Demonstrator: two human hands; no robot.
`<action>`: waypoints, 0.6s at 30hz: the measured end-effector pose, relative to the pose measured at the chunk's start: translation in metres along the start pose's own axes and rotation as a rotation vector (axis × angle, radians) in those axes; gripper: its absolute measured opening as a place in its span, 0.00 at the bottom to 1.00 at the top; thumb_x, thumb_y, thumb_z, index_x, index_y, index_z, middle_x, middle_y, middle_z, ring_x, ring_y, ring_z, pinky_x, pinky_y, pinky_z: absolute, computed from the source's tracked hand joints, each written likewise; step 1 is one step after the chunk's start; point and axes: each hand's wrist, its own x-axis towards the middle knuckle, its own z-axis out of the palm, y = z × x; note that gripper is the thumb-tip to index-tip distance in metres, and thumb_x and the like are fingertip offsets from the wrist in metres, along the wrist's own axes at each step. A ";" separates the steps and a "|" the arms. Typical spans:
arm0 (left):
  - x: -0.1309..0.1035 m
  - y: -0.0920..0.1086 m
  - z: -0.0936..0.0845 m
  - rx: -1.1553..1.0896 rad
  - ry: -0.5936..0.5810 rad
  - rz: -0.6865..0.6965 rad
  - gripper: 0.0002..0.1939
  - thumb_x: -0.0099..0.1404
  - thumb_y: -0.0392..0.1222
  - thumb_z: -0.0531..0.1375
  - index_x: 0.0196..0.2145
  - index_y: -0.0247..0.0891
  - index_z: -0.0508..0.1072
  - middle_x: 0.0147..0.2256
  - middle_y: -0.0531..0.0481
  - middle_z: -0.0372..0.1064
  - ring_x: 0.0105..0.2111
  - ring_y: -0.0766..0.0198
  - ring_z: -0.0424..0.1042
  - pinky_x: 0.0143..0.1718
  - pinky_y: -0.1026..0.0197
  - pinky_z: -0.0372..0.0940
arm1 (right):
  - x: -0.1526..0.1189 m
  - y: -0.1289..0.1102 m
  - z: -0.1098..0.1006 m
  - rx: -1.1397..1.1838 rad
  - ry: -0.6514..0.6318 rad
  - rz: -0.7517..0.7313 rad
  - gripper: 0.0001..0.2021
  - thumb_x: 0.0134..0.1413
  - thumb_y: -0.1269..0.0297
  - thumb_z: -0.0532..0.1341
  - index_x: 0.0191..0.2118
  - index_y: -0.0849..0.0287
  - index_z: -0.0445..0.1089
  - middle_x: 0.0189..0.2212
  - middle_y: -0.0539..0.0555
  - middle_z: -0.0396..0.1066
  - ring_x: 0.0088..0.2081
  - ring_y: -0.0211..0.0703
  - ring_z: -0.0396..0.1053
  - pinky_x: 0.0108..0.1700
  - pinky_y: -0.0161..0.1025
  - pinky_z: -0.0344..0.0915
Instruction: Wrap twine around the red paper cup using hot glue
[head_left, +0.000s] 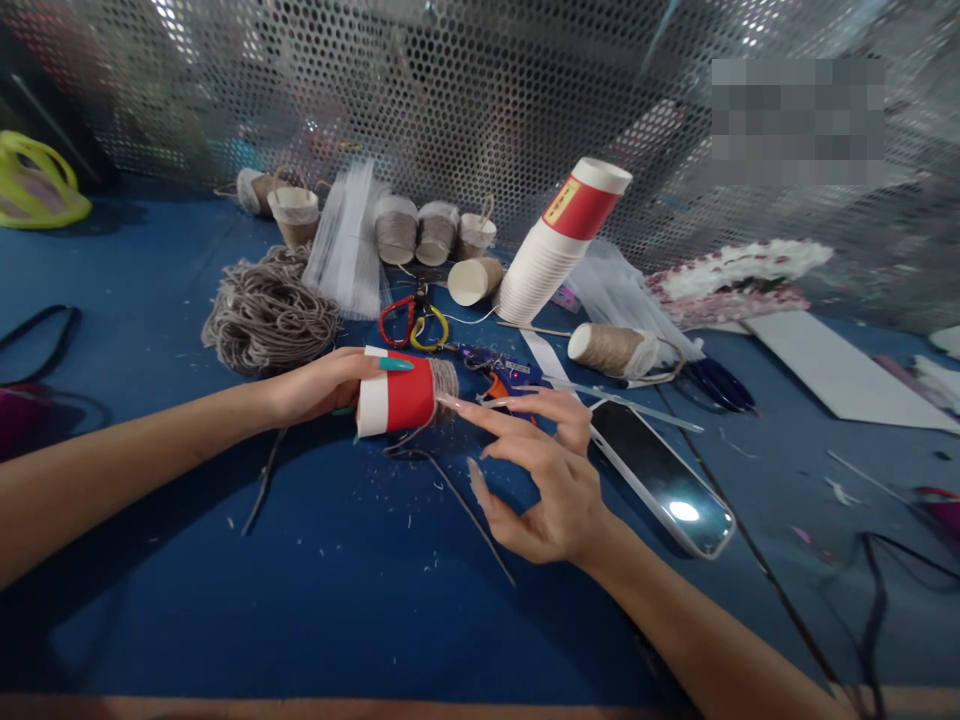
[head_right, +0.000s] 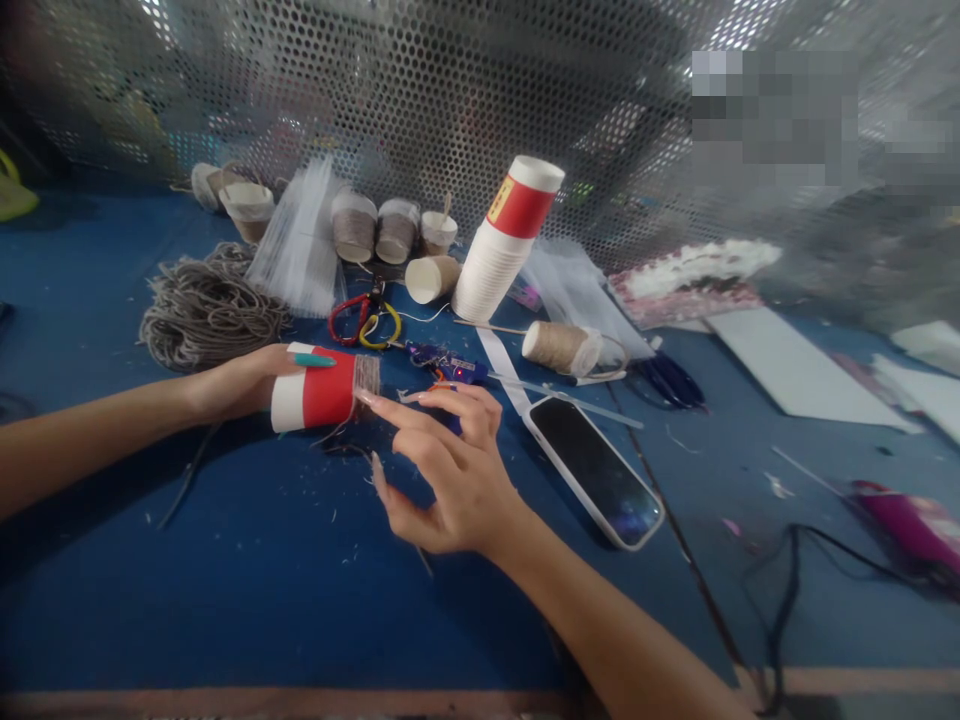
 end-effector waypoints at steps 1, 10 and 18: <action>0.000 -0.001 0.000 0.000 0.004 0.002 0.26 0.57 0.52 0.62 0.48 0.31 0.76 0.44 0.36 0.78 0.44 0.45 0.76 0.43 0.53 0.70 | 0.000 0.000 0.000 0.000 0.013 -0.001 0.12 0.48 0.71 0.60 0.38 0.51 0.60 0.47 0.50 0.77 0.46 0.49 0.66 0.52 0.51 0.60; 0.000 -0.003 0.002 -0.052 -0.014 0.019 0.24 0.59 0.50 0.62 0.49 0.32 0.76 0.48 0.38 0.77 0.47 0.45 0.75 0.49 0.50 0.67 | -0.001 0.000 0.003 -0.002 -0.127 0.039 0.13 0.51 0.67 0.59 0.42 0.53 0.58 0.55 0.55 0.72 0.56 0.54 0.60 0.58 0.57 0.52; -0.001 -0.003 0.001 -0.116 -0.001 0.003 0.23 0.60 0.50 0.60 0.48 0.33 0.76 0.43 0.43 0.79 0.46 0.46 0.74 0.47 0.52 0.66 | -0.002 0.001 0.000 -0.016 -0.042 0.004 0.11 0.49 0.69 0.59 0.38 0.51 0.59 0.49 0.49 0.76 0.49 0.50 0.64 0.54 0.53 0.54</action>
